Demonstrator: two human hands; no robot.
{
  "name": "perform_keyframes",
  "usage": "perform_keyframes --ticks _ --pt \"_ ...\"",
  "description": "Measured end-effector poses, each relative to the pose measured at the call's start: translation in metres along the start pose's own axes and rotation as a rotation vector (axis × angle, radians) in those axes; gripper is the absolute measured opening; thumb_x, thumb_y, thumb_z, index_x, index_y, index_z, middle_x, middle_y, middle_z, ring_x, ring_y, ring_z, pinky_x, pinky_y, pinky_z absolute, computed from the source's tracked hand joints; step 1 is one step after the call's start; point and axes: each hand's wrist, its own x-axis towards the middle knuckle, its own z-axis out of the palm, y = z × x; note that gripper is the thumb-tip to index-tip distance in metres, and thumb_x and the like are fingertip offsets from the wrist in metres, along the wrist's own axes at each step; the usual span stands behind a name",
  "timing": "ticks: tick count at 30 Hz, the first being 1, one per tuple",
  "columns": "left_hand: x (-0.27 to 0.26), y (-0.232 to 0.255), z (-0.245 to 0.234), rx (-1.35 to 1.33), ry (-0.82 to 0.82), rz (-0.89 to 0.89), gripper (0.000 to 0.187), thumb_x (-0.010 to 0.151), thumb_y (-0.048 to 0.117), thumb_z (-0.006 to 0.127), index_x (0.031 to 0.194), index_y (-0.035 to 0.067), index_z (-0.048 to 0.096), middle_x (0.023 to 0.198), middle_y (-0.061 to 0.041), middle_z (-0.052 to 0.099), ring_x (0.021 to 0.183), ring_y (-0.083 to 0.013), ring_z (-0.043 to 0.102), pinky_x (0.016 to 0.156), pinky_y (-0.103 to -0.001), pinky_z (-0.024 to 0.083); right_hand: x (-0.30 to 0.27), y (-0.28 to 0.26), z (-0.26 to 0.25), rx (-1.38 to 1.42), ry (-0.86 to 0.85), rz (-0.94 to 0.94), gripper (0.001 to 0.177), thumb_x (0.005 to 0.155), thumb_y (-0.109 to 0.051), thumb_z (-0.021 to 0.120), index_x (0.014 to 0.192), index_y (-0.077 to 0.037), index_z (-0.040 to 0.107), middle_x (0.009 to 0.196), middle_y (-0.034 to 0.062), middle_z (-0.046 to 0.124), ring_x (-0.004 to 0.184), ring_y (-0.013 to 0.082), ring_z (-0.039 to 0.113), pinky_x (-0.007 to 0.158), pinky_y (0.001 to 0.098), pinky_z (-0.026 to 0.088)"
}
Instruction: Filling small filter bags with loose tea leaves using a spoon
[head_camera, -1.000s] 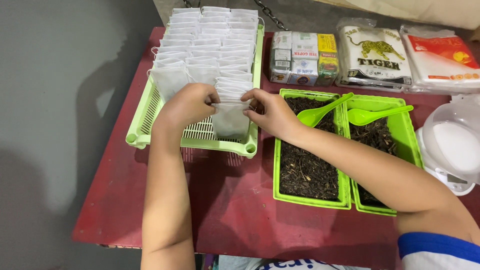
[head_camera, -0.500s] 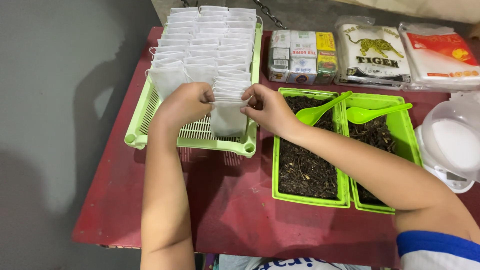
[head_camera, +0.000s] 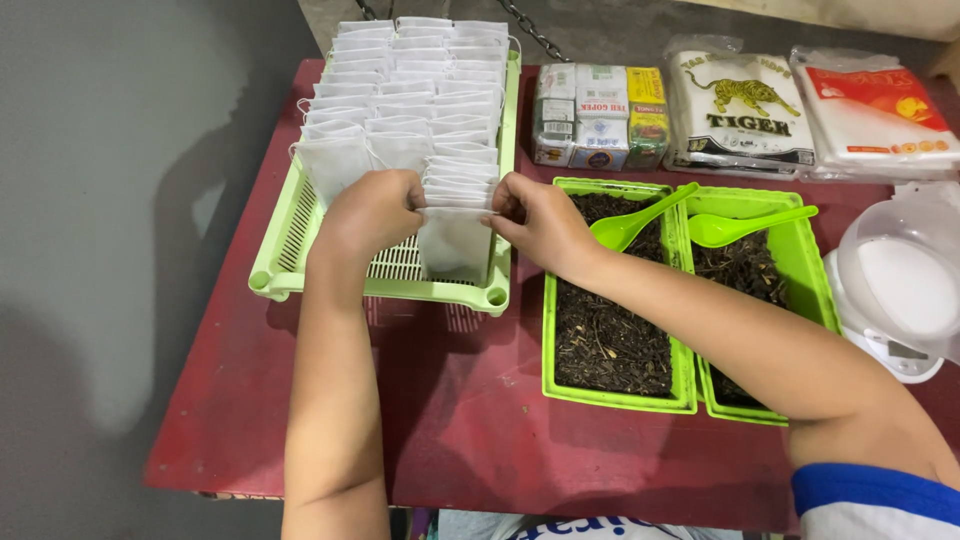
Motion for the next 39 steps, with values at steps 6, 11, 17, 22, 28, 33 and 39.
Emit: perform_keyframes --ticks 6,11,17,22,28,33,39 --pt "-0.015 0.011 -0.012 -0.007 0.054 -0.003 0.022 0.08 0.022 0.066 0.099 0.013 0.074 0.094 -0.017 0.075 0.103 -0.0413 0.07 0.085 -0.054 0.055 -0.002 -0.001 -0.008 -0.029 -0.048 -0.063 0.013 0.084 -0.012 0.078 0.093 -0.011 0.068 0.076 0.0092 0.071 0.076 0.0314 0.071 0.068 0.0401 0.054" --pt "-0.02 0.016 -0.018 0.035 0.104 -0.03 0.021 0.082 0.029 0.065 0.098 0.016 0.072 0.092 -0.011 0.076 0.1 -0.0389 0.071 0.085 -0.053 0.056 -0.021 -0.012 -0.055 -0.097 -0.023 -0.07 0.013 0.084 -0.009 0.077 0.093 -0.01 0.068 0.078 0.0122 0.07 0.081 0.0337 0.071 0.073 0.0424 0.053" --pt "-0.029 0.038 -0.002 0.182 0.242 0.095 0.028 0.08 0.029 0.073 0.105 0.018 0.067 0.09 -0.006 0.073 0.093 -0.0347 0.072 0.08 -0.052 0.057 -0.053 0.019 -0.145 -0.222 0.074 -0.045 0.015 0.088 -0.012 0.08 0.098 -0.006 0.071 0.088 0.0141 0.072 0.087 0.0326 0.071 0.081 0.0427 0.053" --pt "-0.049 0.102 0.009 0.197 0.315 0.413 0.027 0.082 0.03 0.074 0.105 0.017 0.065 0.092 -0.007 0.071 0.091 -0.0355 0.072 0.076 -0.053 0.056 -0.106 0.073 -0.252 -0.323 0.105 0.014 0.02 0.088 -0.008 0.078 0.106 -0.003 0.072 0.1 0.0218 0.07 0.096 0.044 0.069 0.086 0.049 0.051" --pt "-0.036 0.196 0.045 0.061 0.124 0.772 0.025 0.087 0.026 0.071 0.108 0.011 0.07 0.111 -0.005 0.073 0.095 -0.0328 0.07 0.077 -0.049 0.052 -0.195 0.145 -0.376 -0.464 0.287 0.376 0.013 0.106 -0.009 0.074 0.119 -0.005 0.074 0.102 0.0131 0.071 0.093 0.0199 0.064 0.078 0.0318 0.047" --pt "-0.009 0.279 0.102 0.064 0.187 1.028 0.025 0.082 0.034 0.076 0.098 0.019 0.063 0.099 -0.006 0.064 0.094 -0.0356 0.067 0.077 -0.053 0.048 -0.237 0.155 -0.433 -0.635 0.009 1.067 0.039 0.078 -0.012 0.078 0.117 -0.012 0.081 0.115 0.011 0.079 0.101 0.0309 0.069 0.086 0.0421 0.049" --pt "0.011 0.399 0.165 0.023 0.01 1.136 0.029 0.076 0.032 0.075 0.101 0.02 0.065 0.109 -0.005 0.062 0.105 -0.0353 0.06 0.082 -0.056 0.045 -0.309 0.251 -0.453 -0.617 -0.208 0.965 0.05 0.07 -0.023 0.074 0.118 -0.01 0.079 0.126 0.0119 0.07 0.114 0.0307 0.065 0.097 0.0372 0.046"
